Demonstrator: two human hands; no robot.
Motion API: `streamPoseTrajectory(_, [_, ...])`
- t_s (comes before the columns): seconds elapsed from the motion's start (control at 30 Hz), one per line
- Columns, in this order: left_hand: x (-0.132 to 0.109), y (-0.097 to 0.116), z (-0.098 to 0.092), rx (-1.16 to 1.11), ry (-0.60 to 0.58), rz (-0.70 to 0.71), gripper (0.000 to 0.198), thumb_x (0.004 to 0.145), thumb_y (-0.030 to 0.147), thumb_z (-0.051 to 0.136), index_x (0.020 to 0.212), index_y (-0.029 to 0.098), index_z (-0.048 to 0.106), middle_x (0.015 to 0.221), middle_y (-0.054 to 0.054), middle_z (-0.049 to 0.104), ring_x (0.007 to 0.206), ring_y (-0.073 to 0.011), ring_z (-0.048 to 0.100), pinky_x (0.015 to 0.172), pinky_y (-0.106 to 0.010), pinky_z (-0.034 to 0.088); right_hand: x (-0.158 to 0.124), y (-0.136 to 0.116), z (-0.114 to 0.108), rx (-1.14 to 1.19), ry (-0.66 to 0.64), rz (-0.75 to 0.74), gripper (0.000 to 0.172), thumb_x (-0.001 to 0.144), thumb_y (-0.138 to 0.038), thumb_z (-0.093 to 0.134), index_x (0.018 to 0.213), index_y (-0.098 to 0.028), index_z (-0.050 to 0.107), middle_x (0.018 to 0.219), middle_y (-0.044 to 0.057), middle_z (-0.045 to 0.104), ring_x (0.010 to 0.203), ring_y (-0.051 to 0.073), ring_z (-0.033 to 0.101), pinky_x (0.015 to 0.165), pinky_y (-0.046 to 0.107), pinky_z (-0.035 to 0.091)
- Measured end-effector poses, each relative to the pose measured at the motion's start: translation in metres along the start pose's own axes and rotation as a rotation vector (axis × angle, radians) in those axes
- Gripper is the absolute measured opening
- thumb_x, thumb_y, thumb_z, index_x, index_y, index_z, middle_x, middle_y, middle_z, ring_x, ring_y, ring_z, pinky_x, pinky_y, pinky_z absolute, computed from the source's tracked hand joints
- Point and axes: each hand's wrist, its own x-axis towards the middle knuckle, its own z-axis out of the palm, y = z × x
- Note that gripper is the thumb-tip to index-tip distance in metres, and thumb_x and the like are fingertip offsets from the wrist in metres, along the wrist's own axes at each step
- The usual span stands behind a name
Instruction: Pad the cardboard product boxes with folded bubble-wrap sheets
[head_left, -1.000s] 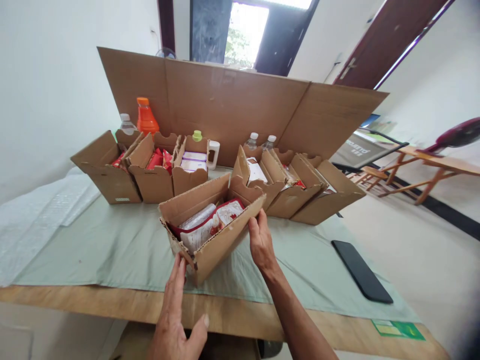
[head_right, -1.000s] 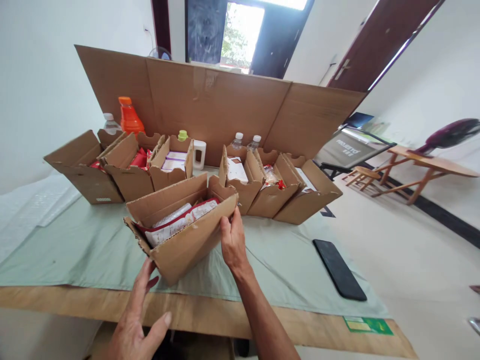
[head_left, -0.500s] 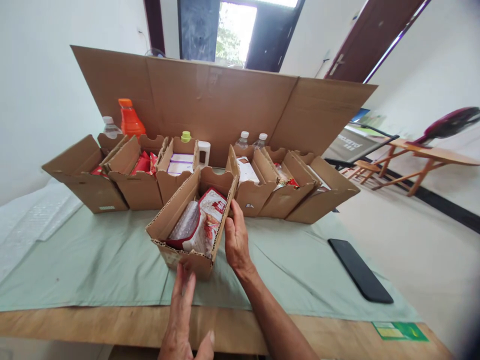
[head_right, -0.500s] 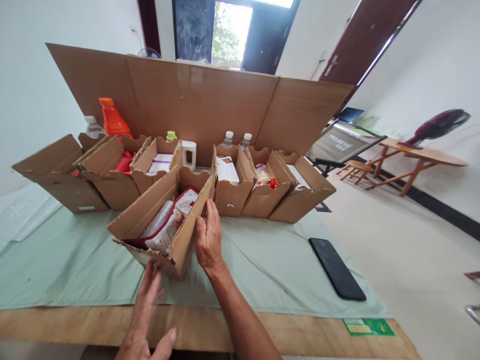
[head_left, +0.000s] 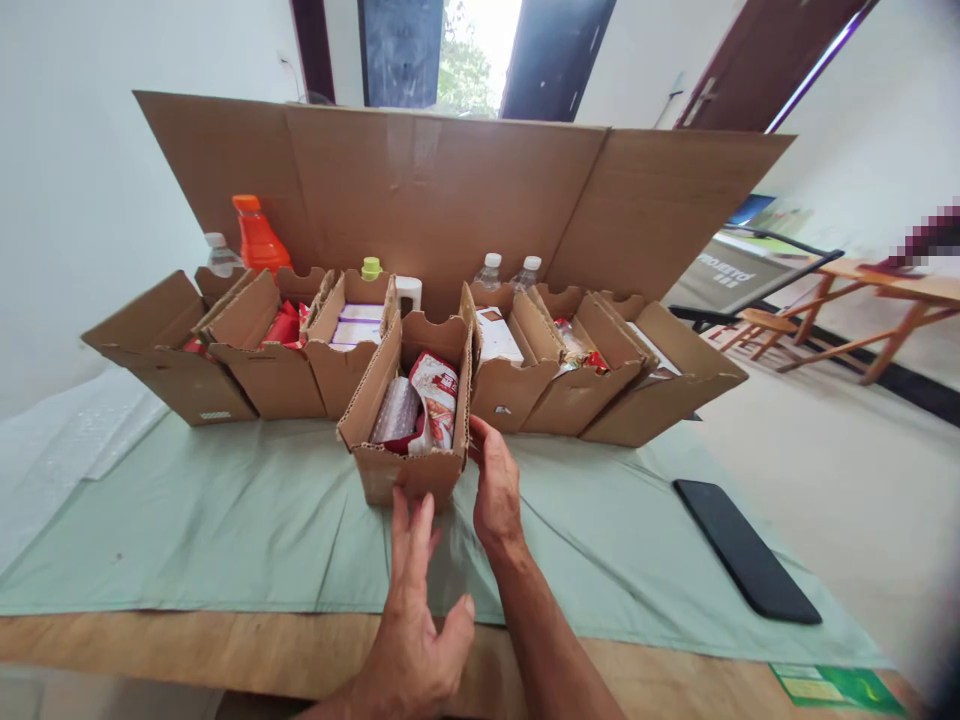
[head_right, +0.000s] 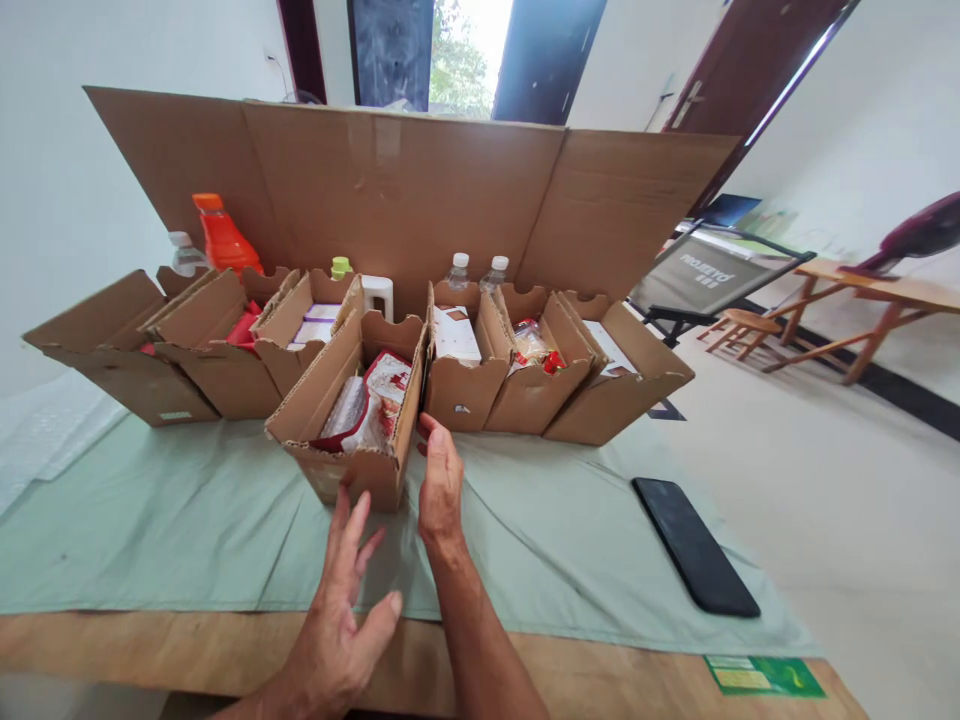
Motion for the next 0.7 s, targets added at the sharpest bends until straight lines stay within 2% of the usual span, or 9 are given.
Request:
streamPoseTrajectory(0.07, [0.017, 0.0, 0.006, -0.033, -0.009, -0.027, 0.089, 0.09, 0.008, 0.052, 0.165, 0.033, 0.013, 0.176, -0.007, -0.012, 0.162, -0.0357, 0.008, 0.125, -0.057, 0.034, -0.001, 0.006, 0.0, -0.019, 0.063, 0.023, 0.065, 0.1, -0.07, 0.041, 0.127, -0.018, 0.068, 0.132, 0.014, 0.07, 0.124, 0.029, 0.064, 0.103, 0.047, 0.05])
streamPoseTrajectory(0.23, [0.065, -0.001, 0.02, -0.093, 0.013, -0.061, 0.088, 0.081, 0.011, 0.057, 0.162, 0.021, 0.024, 0.176, -0.015, -0.006, 0.162, -0.036, 0.011, 0.127, -0.055, 0.03, 0.006, 0.02, -0.003, -0.052, 0.153, 0.035, 0.064, 0.091, -0.073, 0.05, 0.121, -0.019, 0.068, 0.129, 0.013, 0.07, 0.124, 0.029, 0.061, 0.107, 0.047, 0.044])
streamPoseTrajectory(0.4, [0.103, -0.004, 0.024, -0.152, 0.022, -0.061, 0.088, 0.073, 0.013, 0.06, 0.157, 0.016, 0.031, 0.174, -0.02, 0.002, 0.16, -0.0374, 0.019, 0.127, -0.054, 0.032, 0.011, 0.026, -0.008, -0.045, 0.199, 0.097, 0.066, 0.09, -0.074, 0.048, 0.121, -0.019, 0.066, 0.129, 0.015, 0.07, 0.121, 0.029, 0.063, 0.099, 0.044, 0.049])
streamPoseTrajectory(0.53, [0.122, -0.008, 0.024, -0.143, 0.036, -0.059, 0.087, 0.073, 0.017, 0.063, 0.155, 0.013, 0.034, 0.172, -0.024, 0.006, 0.158, -0.0374, 0.024, 0.125, -0.054, 0.034, 0.009, 0.027, -0.008, -0.03, 0.198, 0.118, 0.068, 0.09, -0.075, 0.048, 0.122, -0.018, 0.067, 0.132, 0.015, 0.068, 0.123, 0.03, 0.063, 0.097, 0.043, 0.05])
streamPoseTrajectory(0.7, [0.131, -0.011, 0.026, -0.134, 0.026, -0.065, 0.087, 0.072, 0.013, 0.063, 0.154, 0.017, 0.035, 0.173, -0.023, 0.004, 0.155, -0.0383, 0.031, 0.118, -0.052, 0.043, 0.009, 0.027, -0.008, -0.017, 0.177, 0.124, 0.069, 0.089, -0.076, 0.049, 0.122, -0.019, 0.068, 0.134, 0.016, 0.067, 0.124, 0.03, 0.062, 0.095, 0.043, 0.051])
